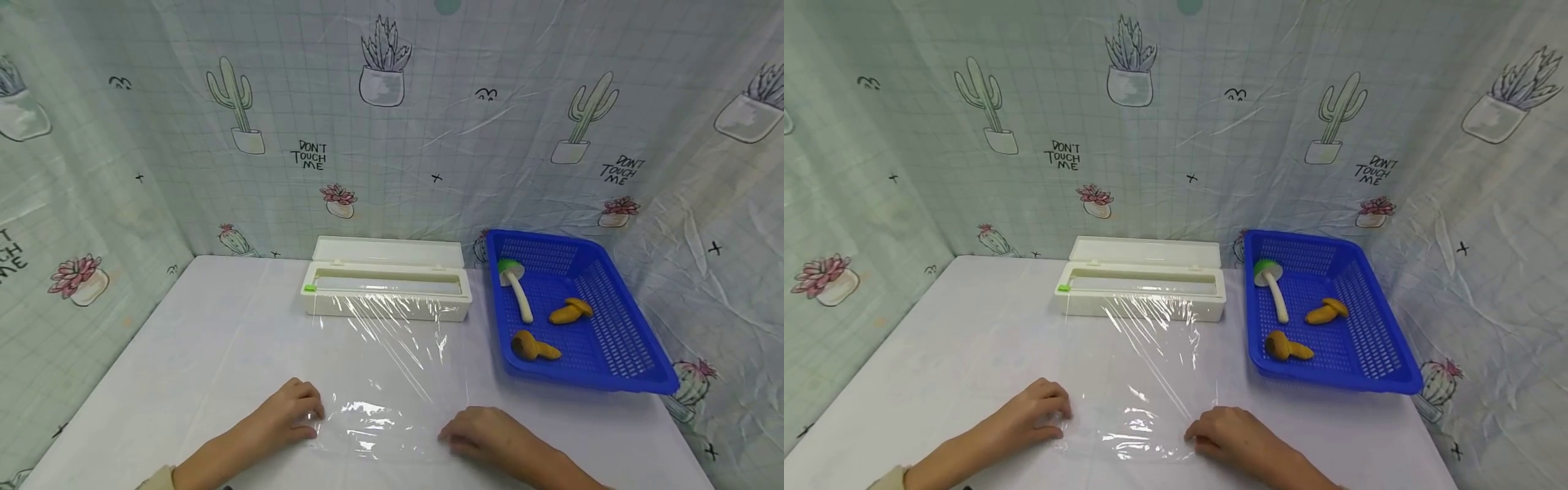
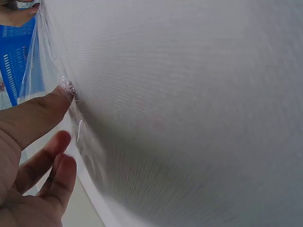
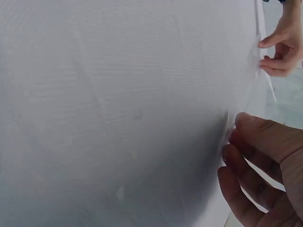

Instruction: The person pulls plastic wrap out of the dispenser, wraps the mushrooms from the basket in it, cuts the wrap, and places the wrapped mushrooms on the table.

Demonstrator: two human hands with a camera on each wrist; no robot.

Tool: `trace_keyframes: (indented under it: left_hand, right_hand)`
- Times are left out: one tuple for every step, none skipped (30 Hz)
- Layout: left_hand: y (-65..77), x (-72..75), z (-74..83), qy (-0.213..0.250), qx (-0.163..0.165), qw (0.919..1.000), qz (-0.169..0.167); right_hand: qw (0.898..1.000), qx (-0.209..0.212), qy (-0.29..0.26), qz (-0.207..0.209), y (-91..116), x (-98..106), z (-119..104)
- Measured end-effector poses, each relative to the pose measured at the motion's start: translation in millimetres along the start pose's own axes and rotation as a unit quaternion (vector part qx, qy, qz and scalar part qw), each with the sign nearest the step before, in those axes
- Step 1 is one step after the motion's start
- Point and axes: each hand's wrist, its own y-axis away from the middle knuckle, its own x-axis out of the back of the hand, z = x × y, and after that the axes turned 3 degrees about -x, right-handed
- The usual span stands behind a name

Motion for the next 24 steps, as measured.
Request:
trace_keyframes:
  left_hand:
    - [-0.1, -0.3, 1.0, -0.015, 0.0, 0.9999, 0.003]
    - [-0.3, -0.5, 2.6, -0.028, 0.005, 0.9996, 0.008]
    - [-0.4, -0.1, 4.6, -0.042, 0.016, 0.9989, 0.01]
    - [-0.8, 0.5, 6.5, -0.055, 0.03, 0.998, 0.006]
    - [-1.1, 1.2, 8.4, -0.067, 0.047, 0.9966, -0.001]
    - [-1.0, 1.9, 9.6, -0.076, 0.064, 0.995, -0.007]
    - [-0.6, 2.6, 10.5, -0.085, 0.078, 0.9933, -0.012]
    - [0.3, 3.3, 11.7, -0.092, 0.091, 0.9915, -0.016]
    - [1.2, 3.7, 12.2, -0.097, 0.099, 0.9901, -0.018]
    - [2.4, 3.9, 11.4, -0.099, 0.102, 0.9896, -0.02]
    - [3.8, 3.9, 10.6, -0.102, 0.099, 0.9897, -0.02]
    - [5.5, 4.1, 9.8, -0.104, 0.094, 0.99, -0.019]
    - [7.1, 4.2, 9.2, -0.105, 0.087, 0.9904, -0.02]
    - [8.5, 4.6, 8.8, -0.105, 0.084, 0.9906, -0.025]
    - [9.7, 4.7, 7.7, -0.105, 0.083, 0.9905, -0.035]
    - [11.1, 5.1, 7.0, -0.101, 0.085, 0.9902, -0.046]
    - [12.1, 5.7, 7.0, -0.097, 0.091, 0.9894, -0.057]
    - [13.1, 6.1, 6.7, -0.094, 0.101, 0.988, -0.07]
    - [14.0, 6.4, 6.4, -0.091, 0.112, 0.986, -0.084]
    - [14.7, 6.6, 6.4, -0.089, 0.124, 0.9834, -0.098]
    - [15.3, 6.6, 6.4, -0.089, 0.136, 0.9806, -0.11]
    - [15.7, 7.2, 7.1, -0.089, 0.146, 0.978, -0.12]
    - [16.0, 7.6, 7.4, -0.09, 0.153, 0.9759, -0.127]
    - [16.2, 7.9, 7.8, -0.091, 0.16, 0.9741, -0.132]
  right_hand:
    - [1.0, 0.001, 0.012, 0.003, 1, -1, 0]
    - [1.0, 0.004, 0.024, 0.009, 2, -2, -1]
    - [0.999, 0.008, 0.039, 0.02, 3, -4, -1]
    - [0.998, 0.009, 0.052, 0.026, 4, -5, -1]
    - [0.997, 0.01, 0.068, 0.036, 4, -6, -1]
    - [0.996, 0.004, 0.08, 0.04, 5, -7, -2]
    - [0.995, -0.001, 0.089, 0.047, 5, -8, -2]
    - [0.994, -0.01, 0.094, 0.049, 6, -9, -2]
    - [0.994, -0.018, 0.101, 0.047, 6, -9, -2]
    - [0.993, -0.028, 0.105, 0.043, 6, -9, -2]
    - [0.993, -0.035, 0.108, 0.041, 7, -9, -1]
    - [0.993, -0.044, 0.107, 0.034, 7, -9, -1]
    - [0.993, -0.049, 0.104, 0.029, 7, -9, 0]
    - [0.993, -0.056, 0.101, 0.018, 8, -8, 0]
    - [0.993, -0.058, 0.098, 0.013, 8, -7, 1]
    - [0.993, -0.061, 0.097, 0.007, 8, -7, 1]
    - [0.993, -0.063, 0.096, 0.004, 7, -6, 1]
    - [0.993, -0.063, 0.097, 0.001, 7, -6, 1]
    - [0.993, -0.063, 0.097, -0.001, 7, -6, 2]
    - [0.993, -0.063, 0.098, -0.002, 7, -6, 2]
    - [0.993, -0.061, 0.099, -0.001, 7, -6, 2]
    - [0.993, -0.061, 0.101, -0.001, 7, -6, 2]
    - [0.993, -0.058, 0.103, 0.002, 8, -6, 2]
    - [0.993, -0.056, 0.106, 0.006, 8, -6, 3]
